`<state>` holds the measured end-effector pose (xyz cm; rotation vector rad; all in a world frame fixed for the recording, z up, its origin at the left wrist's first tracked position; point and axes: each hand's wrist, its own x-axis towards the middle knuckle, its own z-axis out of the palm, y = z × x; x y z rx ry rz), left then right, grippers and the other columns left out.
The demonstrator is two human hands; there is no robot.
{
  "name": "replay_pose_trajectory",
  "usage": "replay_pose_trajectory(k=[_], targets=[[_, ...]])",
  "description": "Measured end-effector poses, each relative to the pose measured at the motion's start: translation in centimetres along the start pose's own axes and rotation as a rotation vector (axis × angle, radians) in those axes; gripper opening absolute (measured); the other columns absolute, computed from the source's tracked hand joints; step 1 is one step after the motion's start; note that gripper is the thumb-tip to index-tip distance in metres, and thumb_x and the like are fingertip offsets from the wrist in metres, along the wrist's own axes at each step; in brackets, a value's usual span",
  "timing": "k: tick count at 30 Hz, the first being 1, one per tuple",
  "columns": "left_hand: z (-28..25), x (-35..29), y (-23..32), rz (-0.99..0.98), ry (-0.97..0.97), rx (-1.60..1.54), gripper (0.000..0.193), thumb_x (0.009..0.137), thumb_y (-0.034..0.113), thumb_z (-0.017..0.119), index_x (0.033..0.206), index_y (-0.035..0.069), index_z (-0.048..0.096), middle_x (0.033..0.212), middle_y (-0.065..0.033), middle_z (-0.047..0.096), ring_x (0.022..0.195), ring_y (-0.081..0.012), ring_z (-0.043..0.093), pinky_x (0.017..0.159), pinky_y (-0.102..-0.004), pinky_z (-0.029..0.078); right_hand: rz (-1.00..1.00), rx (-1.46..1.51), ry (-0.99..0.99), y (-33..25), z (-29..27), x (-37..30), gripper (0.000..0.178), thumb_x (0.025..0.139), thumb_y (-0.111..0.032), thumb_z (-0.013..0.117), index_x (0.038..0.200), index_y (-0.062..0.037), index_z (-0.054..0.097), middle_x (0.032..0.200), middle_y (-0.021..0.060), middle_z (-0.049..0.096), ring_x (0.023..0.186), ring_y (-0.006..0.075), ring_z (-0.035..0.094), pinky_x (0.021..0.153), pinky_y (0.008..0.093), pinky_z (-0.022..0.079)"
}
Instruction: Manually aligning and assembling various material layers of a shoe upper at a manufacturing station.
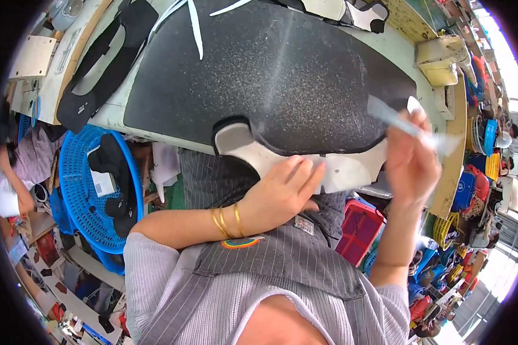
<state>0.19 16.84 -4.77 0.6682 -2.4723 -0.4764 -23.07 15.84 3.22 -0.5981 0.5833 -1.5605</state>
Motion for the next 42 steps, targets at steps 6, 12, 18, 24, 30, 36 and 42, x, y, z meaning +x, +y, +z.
replay_pose_trajectory(k=[6,12,18,24,30,36,42], targets=[[-1.0,-2.9,-2.1,0.024,0.060,0.107,0.046,0.077,0.027,0.074,0.113,0.000,0.064,0.119,-0.0096,0.059,0.114,-0.0325,0.052,0.098,-0.0469,0.041,-0.009,-0.883,-0.040,7.7,1.1,-4.7,0.020,0.085,0.006,0.059,0.104,0.0050,0.067,0.095,0.0130,0.062,0.079,0.0210,0.068,0.071,0.0303,0.054],[-1.5,-3.4,-3.6,-0.066,0.083,-0.034,0.038,0.074,0.013,0.076,0.108,0.000,0.067,0.117,-0.0086,0.062,0.113,-0.0315,0.053,0.094,-0.0461,0.044,-0.193,-1.256,-0.037,11.6,2.0,-3.6,0.024,0.086,-0.002,0.066,0.110,0.0012,0.066,0.092,0.0162,0.068,0.082,0.0219,0.070,0.068,0.0305,0.055],[-2.0,-3.2,-4.4,-0.067,0.094,-0.065,0.037,0.069,0.010,0.077,0.103,0.000,0.068,0.115,-0.0089,0.063,0.108,-0.0316,0.056,0.091,-0.0452,0.048,0.139,-1.134,0.164,12.3,3.4,-2.8,0.006,0.087,-0.002,0.066,0.092,-0.0009,0.064,0.089,0.0124,0.069,0.081,0.0179,0.070,0.069,0.0293,0.055],[-2.3,-3.8,-5.7,-0.097,0.147,-0.181,0.044,0.065,0.002,0.079,0.106,-0.001,0.063,0.115,-0.0150,0.057,0.104,-0.0345,0.057,0.088,-0.0455,0.050,0.044,-0.993,0.263,14.3,3.4,-2.5,0.011,0.082,0.003,0.070,0.090,-0.0004,0.063,0.093,0.0104,0.066,0.075,0.0174,0.068,0.066,0.0272,0.055],[-2.9,-3.1,-6.4,-0.102,0.178,-0.140,0.045,0.066,-0.004,0.077,0.106,0.001,0.058,0.114,-0.0152,0.054,0.103,-0.0353,0.058,0.086,-0.0421,0.051,-0.093,-1.160,0.266,15.4,4.0,-1.9,0.012,0.081,0.002,0.071,0.088,-0.0020,0.062,0.083,0.0079,0.066,0.067,0.0156,0.067,0.059,0.0262,0.052],[-2.4,-3.1,-6.8,-0.107,0.210,-0.162,0.046,0.067,-0.006,0.076,0.108,0.001,0.055,0.117,-0.0161,0.055,0.108,-0.0380,0.058,0.089,-0.0427,0.051,0.042,-1.219,0.294,14.7,4.4,-1.5,0.011,0.081,-0.001,0.071,0.088,-0.0013,0.063,0.081,0.0098,0.066,0.067,0.0181,0.067,0.058,0.0280,0.053],[-3.2,-2.5,-6.9,-0.053,0.061,-0.117,0.034,0.075,0.000,0.070,0.107,-0.004,0.058,0.123,-0.0206,0.059,0.118,-0.0360,0.055,0.092,-0.0405,0.050,0.081,-1.229,0.295,14.0,4.5,-1.2,0.009,0.082,-0.001,0.070,0.089,-0.0018,0.063,0.081,0.0112,0.066,0.068,0.0211,0.068,0.058,0.0305,0.052]])
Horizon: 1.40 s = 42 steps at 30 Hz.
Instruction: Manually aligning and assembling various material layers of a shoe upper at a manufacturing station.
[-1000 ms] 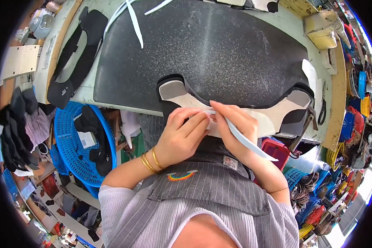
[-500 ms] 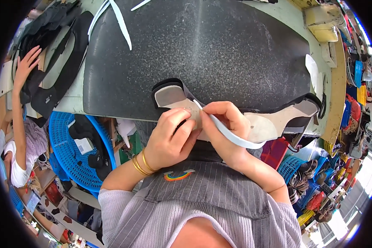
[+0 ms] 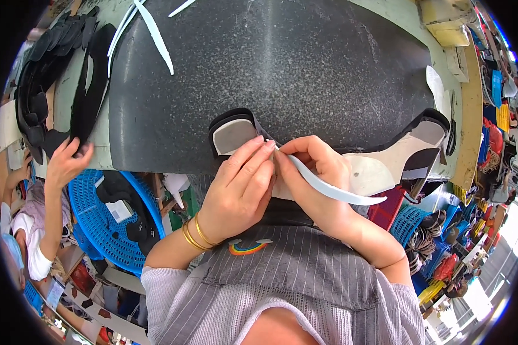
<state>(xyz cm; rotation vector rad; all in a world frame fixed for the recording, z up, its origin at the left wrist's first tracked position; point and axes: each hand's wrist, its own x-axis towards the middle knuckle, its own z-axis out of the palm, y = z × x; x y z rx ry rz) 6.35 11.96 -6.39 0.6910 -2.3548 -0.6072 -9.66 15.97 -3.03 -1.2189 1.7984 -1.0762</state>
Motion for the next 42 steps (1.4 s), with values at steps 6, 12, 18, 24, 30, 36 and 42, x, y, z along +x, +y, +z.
replay_pose_trajectory(k=[6,12,18,24,30,36,42], targets=[[-1.1,0.8,0.6,-0.033,-0.141,0.051,0.046,0.078,0.020,0.074,0.116,-0.003,0.059,0.125,-0.0192,0.058,0.120,-0.0374,0.053,0.093,-0.0428,0.048,-0.151,-0.265,-0.024,0.4,-4.7,-1.7,0.014,0.080,0.001,0.069,0.093,-0.0030,0.066,0.088,0.0138,0.066,0.074,0.0300,0.067,0.064,0.0352,0.053],[-0.8,0.6,1.2,-0.041,-0.211,0.094,0.066,0.077,0.046,0.072,0.126,0.003,0.061,0.128,-0.0204,0.053,0.122,-0.0403,0.046,0.092,-0.0458,0.044,-0.156,-0.367,0.006,0.6,-5.9,-2.0,0.018,0.080,-0.001,0.070,0.097,-0.0035,0.066,0.088,0.0143,0.066,0.076,0.0313,0.067,0.067,0.0374,0.053],[-0.3,1.8,3.6,-0.114,-0.255,0.201,0.063,0.079,0.048,0.069,0.121,0.002,0.062,0.130,-0.0168,0.054,0.124,-0.0344,0.046,0.093,-0.0433,0.042,-0.072,-0.381,0.005,0.8,-6.1,-1.3,0.012,0.084,0.000,0.069,0.095,0.0001,0.065,0.085,0.0115,0.066,0.070,0.0191,0.067,0.063,0.0291,0.052],[1.5,2.5,3.3,0.160,-0.269,0.266,0.053,0.077,0.045,0.070,0.110,0.004,0.064,0.134,-0.0111,0.058,0.120,-0.0199,0.054,0.093,-0.0374,0.034,-0.062,-0.381,-0.011,1.4,-6.1,-0.6,0.014,0.081,0.002,0.071,0.092,-0.0017,0.063,0.081,0.0085,0.059,0.067,0.0185,0.064,0.060,0.0292,0.052],[1.5,3.9,5.0,0.150,-0.358,0.330,0.066,0.082,0.058,0.059,0.121,0.005,0.062,0.124,-0.0117,0.062,0.112,-0.0209,0.056,0.091,-0.0363,0.038,-0.133,-0.363,0.065,2.2,-10.2,-2.1,0.015,0.080,0.001,0.069,0.095,-0.0025,0.067,0.088,0.0113,0.066,0.076,0.0265,0.068,0.068,0.0323,0.053],[2.6,4.7,7.3,0.020,-0.385,0.440,0.081,0.079,0.063,0.056,0.130,0.000,0.058,0.121,-0.0153,0.060,0.116,-0.0257,0.054,0.094,-0.0395,0.038,-0.033,-0.256,0.120,3.6,-10.3,-1.5,0.013,0.081,0.001,0.069,0.094,-0.0030,0.067,0.087,0.0114,0.067,0.077,0.0244,0.068,0.067,0.0314,0.053],[5.8,5.9,8.2,0.093,-0.299,0.270,0.075,0.079,0.056,0.060,0.121,-0.006,0.060,0.127,-0.0173,0.058,0.119,-0.0274,0.053,0.098,-0.0405,0.037,-0.144,-0.311,0.084,4.7,-10.4,-0.7,0.018,0.079,-0.002,0.073,0.094,-0.0040,0.064,0.084,0.0090,0.061,0.063,0.0186,0.062,0.055,0.0294,0.049]])
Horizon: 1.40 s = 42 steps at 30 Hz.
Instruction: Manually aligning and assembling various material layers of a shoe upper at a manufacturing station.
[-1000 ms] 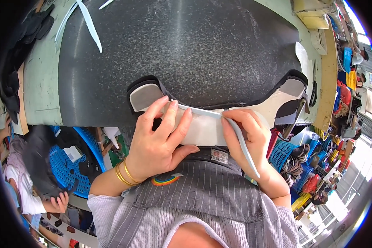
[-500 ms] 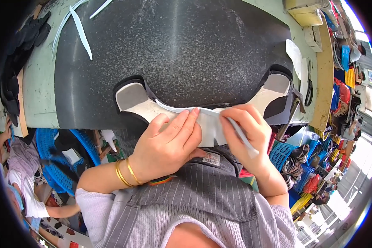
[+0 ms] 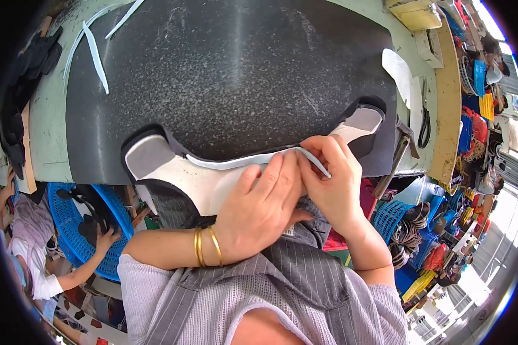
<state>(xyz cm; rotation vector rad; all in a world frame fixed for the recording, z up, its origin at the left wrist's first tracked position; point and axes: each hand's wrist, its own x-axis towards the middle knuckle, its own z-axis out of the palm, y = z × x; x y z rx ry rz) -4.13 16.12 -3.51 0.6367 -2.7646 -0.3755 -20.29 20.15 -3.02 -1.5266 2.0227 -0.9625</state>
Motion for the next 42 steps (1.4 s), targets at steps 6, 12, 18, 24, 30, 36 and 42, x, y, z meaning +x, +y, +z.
replay_pose_trajectory(k=[6,12,18,24,30,36,42], targets=[[-0.6,1.1,0.7,-0.005,-0.069,0.066,0.082,0.080,0.064,0.052,0.126,-0.004,0.059,0.126,-0.0174,0.058,0.118,-0.0254,0.054,0.095,-0.0398,0.044,0.157,0.239,0.087,2.7,-2.1,-0.5,0.012,0.082,0.001,0.070,0.094,-0.0005,0.066,0.080,0.0028,0.063,0.061,0.0051,0.053,0.053,0.0195,0.042],[-0.4,2.2,1.9,-0.077,-0.129,0.218,0.090,0.077,0.071,0.049,0.128,-0.002,0.058,0.118,-0.0108,0.056,0.108,-0.0221,0.055,0.090,-0.0348,0.046,0.205,0.193,0.008,2.9,-2.1,1.1,0.012,0.082,-0.001,0.071,0.092,-0.0014,0.066,0.078,0.0026,0.063,0.059,0.0052,0.053,0.053,0.0206,0.043],[0.0,2.7,1.7,-0.087,-0.133,0.284,0.089,0.074,0.070,0.053,0.128,0.000,0.059,0.118,-0.0059,0.053,0.103,-0.0200,0.053,0.085,-0.0333,0.046,0.054,0.058,-0.014,3.6,-3.3,2.0,0.013,0.082,-0.002,0.071,0.094,-0.0019,0.066,0.078,0.0038,0.062,0.060,0.0089,0.057,0.054,0.0227,0.045],[0.3,2.4,1.8,-0.077,-0.106,0.314,0.089,0.069,0.069,0.056,0.126,0.001,0.061,0.119,-0.0036,0.053,0.102,-0.0190,0.053,0.084,-0.0320,0.046,0.005,0.062,-0.061,3.6,-3.7,3.0,0.014,0.083,0.000,0.069,0.096,-0.0018,0.067,0.078,0.0049,0.061,0.062,0.0102,0.057,0.056,0.0231,0.046],[0.4,2.3,1.7,-0.084,-0.090,0.333,0.085,0.070,0.067,0.056,0.124,0.003,0.062,0.118,-0.0025,0.053,0.101,-0.0182,0.053,0.083,-0.0313,0.047,0.098,-0.047,-0.190,3.0,-4.4,4.8,0.014,0.081,-0.005,0.072,0.093,-0.0013,0.066,0.076,0.0042,0.058,0.058,0.0096,0.051,0.055,0.0239,0.045],[0.8,2.2,1.5,-0.078,-0.070,0.353,0.079,0.070,0.063,0.058,0.123,0.003,0.064,0.119,-0.0018,0.054,0.103,-0.0183,0.053,0.083,-0.0312,0.048,0.090,0.088,-0.244,4.4,-4.6,5.6,0.014,0.081,-0.005,0.072,0.091,0.0003,0.065,0.080,0.0064,0.062,0.062,0.0113,0.056,0.057,0.0261,0.046],[0.9,2.2,1.9,-0.047,-0.027,0.357,0.067,0.074,0.051,0.062,0.120,0.003,0.064,0.121,-0.0047,0.056,0.105,-0.0213,0.056,0.086,-0.0322,0.049,0.149,-0.106,-0.349,3.2,-5.8,7.5,0.021,0.079,-0.012,0.075,0.084,-0.0002,0.058,0.067,0.0065,0.059,0.059,0.0153,0.055,0.056,0.0299,0.045]])
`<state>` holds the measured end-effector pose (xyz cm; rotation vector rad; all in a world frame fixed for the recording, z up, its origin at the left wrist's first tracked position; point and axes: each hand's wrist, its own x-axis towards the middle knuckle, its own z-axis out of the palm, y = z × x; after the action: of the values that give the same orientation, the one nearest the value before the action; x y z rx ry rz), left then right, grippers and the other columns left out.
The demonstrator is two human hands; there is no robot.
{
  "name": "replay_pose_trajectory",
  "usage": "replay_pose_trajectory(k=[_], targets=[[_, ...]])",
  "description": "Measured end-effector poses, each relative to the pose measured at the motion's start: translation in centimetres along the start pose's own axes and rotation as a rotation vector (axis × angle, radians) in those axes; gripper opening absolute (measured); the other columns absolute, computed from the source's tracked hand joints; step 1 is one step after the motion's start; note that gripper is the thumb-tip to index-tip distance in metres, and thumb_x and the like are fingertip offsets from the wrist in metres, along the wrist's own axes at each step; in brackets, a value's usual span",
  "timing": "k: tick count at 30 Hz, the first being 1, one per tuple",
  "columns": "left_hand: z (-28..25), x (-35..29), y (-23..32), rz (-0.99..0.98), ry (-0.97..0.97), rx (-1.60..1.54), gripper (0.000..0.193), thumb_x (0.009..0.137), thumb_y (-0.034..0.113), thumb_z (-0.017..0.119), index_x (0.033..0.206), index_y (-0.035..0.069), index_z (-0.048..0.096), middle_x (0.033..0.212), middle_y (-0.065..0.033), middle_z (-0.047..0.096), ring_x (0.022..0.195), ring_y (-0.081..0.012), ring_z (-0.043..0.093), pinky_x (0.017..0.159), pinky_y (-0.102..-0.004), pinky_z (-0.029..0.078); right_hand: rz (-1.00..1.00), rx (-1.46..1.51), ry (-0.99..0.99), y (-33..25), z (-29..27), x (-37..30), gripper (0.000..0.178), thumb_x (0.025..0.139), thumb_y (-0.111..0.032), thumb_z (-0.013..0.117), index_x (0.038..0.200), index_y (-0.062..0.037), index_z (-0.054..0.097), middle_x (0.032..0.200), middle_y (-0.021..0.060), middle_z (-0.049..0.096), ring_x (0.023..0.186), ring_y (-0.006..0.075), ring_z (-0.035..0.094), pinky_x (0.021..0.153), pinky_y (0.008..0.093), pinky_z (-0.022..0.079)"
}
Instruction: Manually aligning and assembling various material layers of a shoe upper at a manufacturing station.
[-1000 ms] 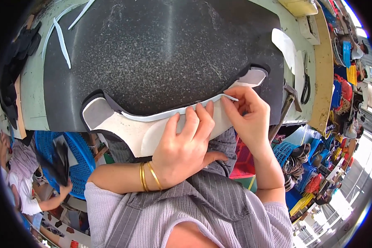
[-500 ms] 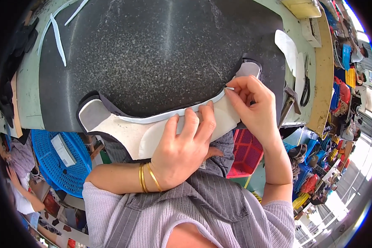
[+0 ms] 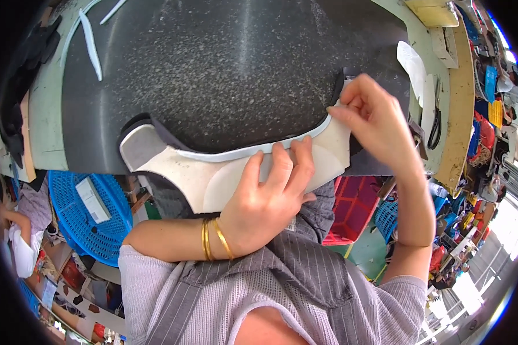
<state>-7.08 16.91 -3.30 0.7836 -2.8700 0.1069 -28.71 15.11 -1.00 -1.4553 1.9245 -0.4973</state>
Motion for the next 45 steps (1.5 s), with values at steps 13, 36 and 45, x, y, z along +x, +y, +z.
replay_pose_trajectory(k=[13,36,45], targets=[[-5.7,-1.0,-9.5,0.159,0.096,-0.534,0.028,0.078,0.005,0.062,0.106,0.000,0.063,0.105,-0.0151,0.066,0.098,-0.0338,0.066,0.082,-0.0390,0.056,-0.173,0.635,-0.749,-5.3,5.4,-8.4,0.022,0.097,-0.019,0.058,0.107,-0.0004,0.064,0.086,0.0092,0.068,0.078,0.0178,0.065,0.072,0.0324,0.053],[-4.0,0.0,-10.4,0.218,-0.221,-0.039,0.027,0.074,0.013,0.062,0.100,0.003,0.064,0.093,-0.0094,0.066,0.103,-0.0260,0.062,0.095,-0.0403,0.043,-1.102,-0.905,0.318,-6.0,7.5,-5.3,0.030,0.071,-0.017,0.062,0.100,-0.0083,0.060,0.078,0.0001,0.052,0.074,0.0150,0.052,0.059,0.0281,0.040],[-3.0,1.1,-9.5,0.348,-0.149,-0.112,0.004,0.069,0.014,0.064,0.068,0.011,0.066,0.072,-0.0034,0.065,0.081,-0.0208,0.064,0.070,-0.0327,0.052,-0.632,-0.976,-0.079,-5.3,-0.7,-3.8,0.020,0.070,-0.014,0.070,0.088,-0.0056,0.067,0.091,0.0106,0.063,0.092,0.0272,0.058,0.086,0.0362,0.043]])
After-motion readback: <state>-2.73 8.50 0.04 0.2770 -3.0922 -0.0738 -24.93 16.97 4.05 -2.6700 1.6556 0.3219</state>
